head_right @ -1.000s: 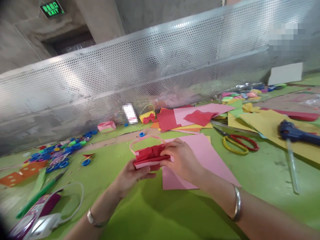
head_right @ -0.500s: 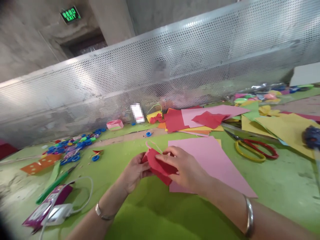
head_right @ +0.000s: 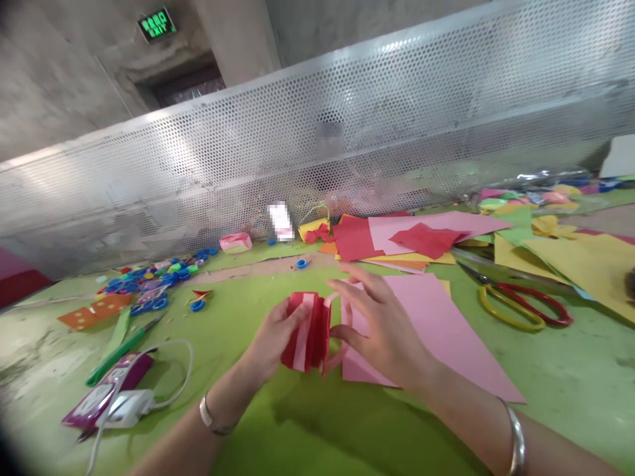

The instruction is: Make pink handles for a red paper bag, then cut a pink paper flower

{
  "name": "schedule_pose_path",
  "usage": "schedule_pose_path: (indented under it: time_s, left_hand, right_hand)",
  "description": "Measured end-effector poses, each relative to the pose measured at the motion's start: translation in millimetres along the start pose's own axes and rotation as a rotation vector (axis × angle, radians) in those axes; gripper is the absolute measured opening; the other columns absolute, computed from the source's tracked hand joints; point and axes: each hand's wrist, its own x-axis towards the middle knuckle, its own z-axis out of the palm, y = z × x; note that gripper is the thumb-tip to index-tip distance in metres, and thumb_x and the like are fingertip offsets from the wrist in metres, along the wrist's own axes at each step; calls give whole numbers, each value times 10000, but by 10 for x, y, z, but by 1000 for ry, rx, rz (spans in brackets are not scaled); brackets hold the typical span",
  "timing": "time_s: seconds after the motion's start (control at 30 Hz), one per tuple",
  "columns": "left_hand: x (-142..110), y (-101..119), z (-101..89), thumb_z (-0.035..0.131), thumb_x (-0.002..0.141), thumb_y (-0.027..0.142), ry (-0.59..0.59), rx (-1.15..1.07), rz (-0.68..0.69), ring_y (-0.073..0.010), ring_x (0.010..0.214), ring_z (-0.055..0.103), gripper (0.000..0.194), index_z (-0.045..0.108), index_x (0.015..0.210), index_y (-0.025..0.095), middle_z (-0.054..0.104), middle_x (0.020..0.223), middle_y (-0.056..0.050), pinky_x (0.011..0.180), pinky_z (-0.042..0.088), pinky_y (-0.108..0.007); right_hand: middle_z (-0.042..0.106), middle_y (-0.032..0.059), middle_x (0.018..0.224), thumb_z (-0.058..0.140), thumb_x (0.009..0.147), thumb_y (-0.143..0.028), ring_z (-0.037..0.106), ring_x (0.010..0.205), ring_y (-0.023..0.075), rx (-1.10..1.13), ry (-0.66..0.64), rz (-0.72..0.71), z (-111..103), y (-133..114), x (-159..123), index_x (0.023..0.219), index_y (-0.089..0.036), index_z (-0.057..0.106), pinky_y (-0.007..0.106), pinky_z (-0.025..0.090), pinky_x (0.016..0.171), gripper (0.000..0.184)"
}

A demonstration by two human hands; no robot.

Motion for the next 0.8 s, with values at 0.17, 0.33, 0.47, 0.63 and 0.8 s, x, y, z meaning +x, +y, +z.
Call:
schedule_pose_path:
  time_s: [0.17, 0.33, 0.47, 0.63, 0.8]
  left_hand:
    - [-29, 12, 11, 737, 714, 424, -194, -54, -95, -128, 674, 616, 367, 604, 889, 130, 672, 800, -42, 670, 495, -256]
    - [-41, 20, -45, 848, 578, 388, -437, -229, -257, -160, 759, 639, 626, 567, 1070, 122, 669, 945, -109, 745, 508, -289]
    - [-55, 43, -74, 866, 506, 124, -410, -106, -245, -214, 880, 642, 1174, 189, 1458, 235, 587, 1165, -138, 782, 507, -357]
    - [-75, 30, -49, 751, 501, 9, -359, 47, -219, -206, 905, 600, 1257, 36, 1482, 334, 550, 1178, -90, 754, 478, -338]
    - [-116, 60, 15, 640, 553, 31, -300, 67, -249, -197, 976, 555, 1016, 223, 1458, 234, 542, 1165, -91, 808, 444, -306]
  right_hand:
    - [690, 41, 941, 610, 812, -257, 645, 795, 180, 400, -338, 219, -21, -107, 26, 983, -247, 659, 295, 545, 672, 178]
    - [537, -36, 571, 591, 794, -389, 510, 488, 115, 699, -326, 578, -4, -107, 68, 709, -194, 561, 240, 419, 455, 215]
    - [601, 0, 681, 610, 765, -375, 541, 586, 129, 643, -217, 621, -16, -101, 94, 753, -181, 588, 239, 430, 502, 196]
    - [611, -6, 660, 587, 743, -328, 547, 586, 136, 518, -173, 640, -13, -111, 87, 762, -190, 590, 244, 435, 521, 139]
    - [644, 4, 712, 548, 765, -296, 587, 636, 153, 424, -175, 550, -7, -74, 57, 745, -203, 590, 266, 468, 583, 104]
